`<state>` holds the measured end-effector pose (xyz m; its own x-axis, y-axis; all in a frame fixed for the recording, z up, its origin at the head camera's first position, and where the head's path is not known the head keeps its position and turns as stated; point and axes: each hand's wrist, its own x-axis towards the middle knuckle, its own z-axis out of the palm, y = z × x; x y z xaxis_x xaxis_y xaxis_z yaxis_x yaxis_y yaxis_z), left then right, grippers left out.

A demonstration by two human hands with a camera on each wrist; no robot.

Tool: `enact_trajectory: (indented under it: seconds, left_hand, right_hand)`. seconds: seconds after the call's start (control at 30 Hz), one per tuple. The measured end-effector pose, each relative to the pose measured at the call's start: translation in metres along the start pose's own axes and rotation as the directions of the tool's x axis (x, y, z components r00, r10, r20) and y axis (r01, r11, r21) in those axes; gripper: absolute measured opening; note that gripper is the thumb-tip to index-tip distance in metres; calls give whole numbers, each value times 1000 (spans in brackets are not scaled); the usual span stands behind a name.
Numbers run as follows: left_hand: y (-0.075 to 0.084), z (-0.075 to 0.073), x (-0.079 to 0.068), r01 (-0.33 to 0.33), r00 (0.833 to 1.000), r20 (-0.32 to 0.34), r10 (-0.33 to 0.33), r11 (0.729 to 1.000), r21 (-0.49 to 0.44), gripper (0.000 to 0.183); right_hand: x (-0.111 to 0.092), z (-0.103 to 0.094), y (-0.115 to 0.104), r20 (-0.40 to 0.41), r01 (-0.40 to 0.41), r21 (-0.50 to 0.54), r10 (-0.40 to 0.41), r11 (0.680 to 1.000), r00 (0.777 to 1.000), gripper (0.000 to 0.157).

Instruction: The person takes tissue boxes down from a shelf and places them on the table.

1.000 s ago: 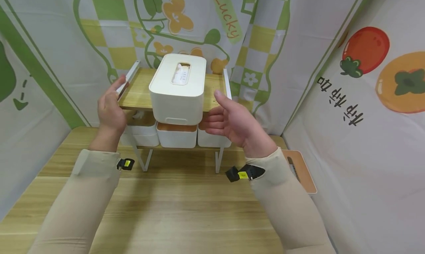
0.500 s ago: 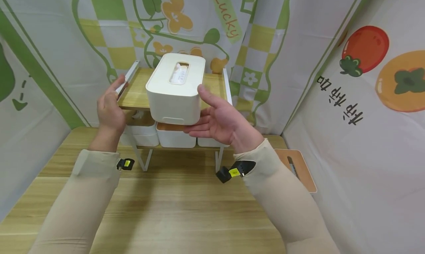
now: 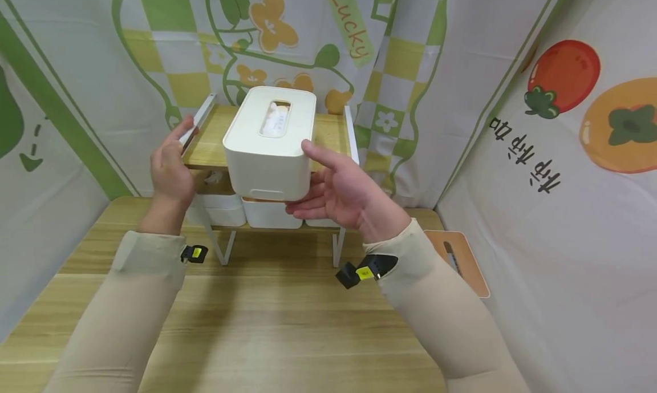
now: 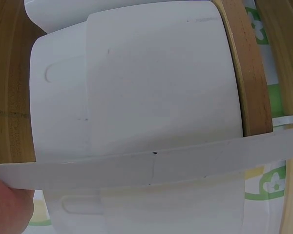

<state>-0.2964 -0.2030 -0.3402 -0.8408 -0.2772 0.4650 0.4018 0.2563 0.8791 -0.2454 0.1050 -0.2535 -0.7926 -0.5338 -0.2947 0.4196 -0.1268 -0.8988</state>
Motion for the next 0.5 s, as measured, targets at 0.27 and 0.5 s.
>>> enact_trajectory:
  seconds: [0.27,0.5]
  left_hand:
    - [4,0,-3,-12,1000,8,12,1000,6,56]
    - [4,-1,-4,-11,1000,11,11,1000,7,55]
  right_hand:
    - [5,2,-5,-13,27,25,-26,999,1000,75]
    - [4,2,-3,-29,51,23,-51,998,998,69]
